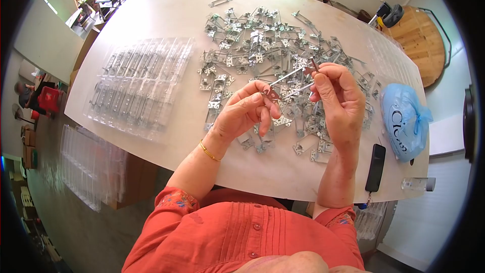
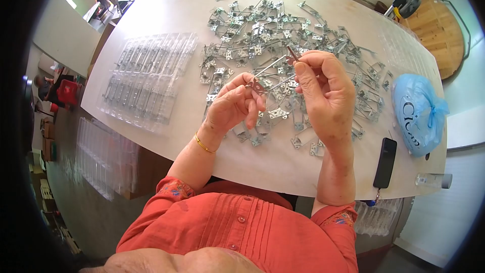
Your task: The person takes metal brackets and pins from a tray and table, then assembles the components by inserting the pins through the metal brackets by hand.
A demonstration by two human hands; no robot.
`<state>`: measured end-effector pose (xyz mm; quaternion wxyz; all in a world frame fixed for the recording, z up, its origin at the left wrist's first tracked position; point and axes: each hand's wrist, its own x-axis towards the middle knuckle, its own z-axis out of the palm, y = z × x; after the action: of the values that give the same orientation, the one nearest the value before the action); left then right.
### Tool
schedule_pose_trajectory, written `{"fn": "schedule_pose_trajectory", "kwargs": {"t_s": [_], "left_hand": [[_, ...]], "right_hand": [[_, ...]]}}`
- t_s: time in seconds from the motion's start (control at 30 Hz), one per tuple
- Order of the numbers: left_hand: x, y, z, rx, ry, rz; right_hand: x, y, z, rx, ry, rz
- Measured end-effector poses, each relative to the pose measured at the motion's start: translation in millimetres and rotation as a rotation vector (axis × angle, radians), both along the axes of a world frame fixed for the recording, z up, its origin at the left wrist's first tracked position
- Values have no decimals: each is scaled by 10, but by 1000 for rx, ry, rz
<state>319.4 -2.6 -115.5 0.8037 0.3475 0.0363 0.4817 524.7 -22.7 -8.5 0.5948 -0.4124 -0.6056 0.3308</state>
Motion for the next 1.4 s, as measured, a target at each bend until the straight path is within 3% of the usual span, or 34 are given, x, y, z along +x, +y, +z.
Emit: {"fn": "schedule_pose_trajectory", "kwargs": {"t_s": [0.63,1.4], "left_hand": [[-49,-30,57,-75,38,-32],[19,7,-17,81,-38,-86]], "right_hand": [[-11,-41,48,-115,23,-21],[-12,-22,29,-105,23,-40]]}}
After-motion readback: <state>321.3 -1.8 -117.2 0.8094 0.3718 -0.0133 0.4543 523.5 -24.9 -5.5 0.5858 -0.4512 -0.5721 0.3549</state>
